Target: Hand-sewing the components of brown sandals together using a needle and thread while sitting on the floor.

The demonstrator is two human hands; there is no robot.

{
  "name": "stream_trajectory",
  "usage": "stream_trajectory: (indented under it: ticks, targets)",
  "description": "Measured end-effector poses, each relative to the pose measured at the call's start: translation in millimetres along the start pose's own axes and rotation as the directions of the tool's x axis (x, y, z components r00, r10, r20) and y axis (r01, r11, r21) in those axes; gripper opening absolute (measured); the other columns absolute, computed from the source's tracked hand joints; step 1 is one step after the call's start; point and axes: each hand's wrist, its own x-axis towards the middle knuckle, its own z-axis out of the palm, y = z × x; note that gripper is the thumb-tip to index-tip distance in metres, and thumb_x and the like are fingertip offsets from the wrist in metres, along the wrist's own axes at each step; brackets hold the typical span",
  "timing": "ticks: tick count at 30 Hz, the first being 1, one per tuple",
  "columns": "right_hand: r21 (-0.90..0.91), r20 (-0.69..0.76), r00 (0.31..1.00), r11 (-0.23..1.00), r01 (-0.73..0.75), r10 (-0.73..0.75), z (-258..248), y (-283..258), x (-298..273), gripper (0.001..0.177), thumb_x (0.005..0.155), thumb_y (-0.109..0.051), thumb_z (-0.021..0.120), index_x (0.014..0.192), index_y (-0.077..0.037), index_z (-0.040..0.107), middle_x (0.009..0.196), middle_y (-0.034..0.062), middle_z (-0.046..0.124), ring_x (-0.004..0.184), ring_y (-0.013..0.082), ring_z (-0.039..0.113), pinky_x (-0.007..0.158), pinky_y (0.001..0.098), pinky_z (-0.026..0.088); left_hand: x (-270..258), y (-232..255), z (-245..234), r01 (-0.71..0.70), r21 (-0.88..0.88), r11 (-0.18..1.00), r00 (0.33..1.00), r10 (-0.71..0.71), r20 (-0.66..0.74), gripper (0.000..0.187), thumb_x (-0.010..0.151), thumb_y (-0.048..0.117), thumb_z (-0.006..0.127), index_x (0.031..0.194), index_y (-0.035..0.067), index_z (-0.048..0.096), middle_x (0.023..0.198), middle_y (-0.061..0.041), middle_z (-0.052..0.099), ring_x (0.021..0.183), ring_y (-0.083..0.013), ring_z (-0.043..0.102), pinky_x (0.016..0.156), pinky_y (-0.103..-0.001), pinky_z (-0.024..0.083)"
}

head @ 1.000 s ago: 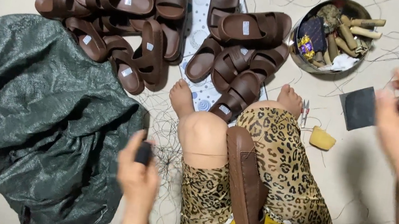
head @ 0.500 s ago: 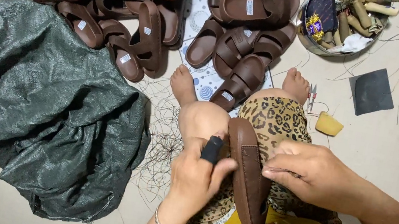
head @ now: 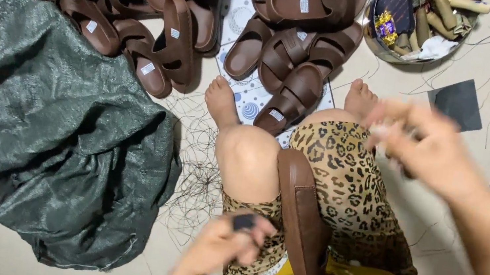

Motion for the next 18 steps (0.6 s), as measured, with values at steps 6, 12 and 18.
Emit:
stream_trajectory:
  ticks: [6,12,18]
  targets:
    - [-0.568,0.051,0.985,0.806,0.166,-0.167,-6,-28,-30,0.052,0.094,-0.020,0.058,0.146,-0.016,0.060,0.094,0.0040,0.062,0.075,0.0176,0.059,0.068,0.0310,0.052,9,56,4,-0.140,0.451,0.882,0.545,0.449,-0.708,0.032,0.090,-0.004,0.063,0.121,0.005,0.064,0.106,-0.006,0.066,0.075,-0.0096,0.061,0.056,-0.019,0.051]
    - [-0.562,0.378,0.897,0.714,0.418,-0.228,19,-47,-25,0.044,0.087,-0.027,0.066,0.130,-0.037,0.070,0.080,-0.0061,0.074,0.054,0.0154,0.067,0.050,0.0321,0.057,50,82,55,-0.324,0.494,0.807,0.914,0.402,-0.057,0.075,0.081,0.009,0.078,0.147,0.001,0.043,0.146,-0.017,0.049,0.129,-0.0282,0.055,0.107,-0.036,0.049]
    - [-0.611,0.439,0.872,0.639,0.467,-0.217,16,-49,-16,0.043,0.084,-0.027,0.069,0.125,-0.038,0.074,0.072,-0.0036,0.072,0.052,0.0188,0.066,0.046,0.0369,0.056,66,83,50,-0.246,0.692,0.678,0.966,0.232,0.116,0.091,0.076,0.015,0.083,0.151,-0.002,0.034,0.158,-0.023,0.043,0.115,-0.0281,0.056,0.099,-0.033,0.046]
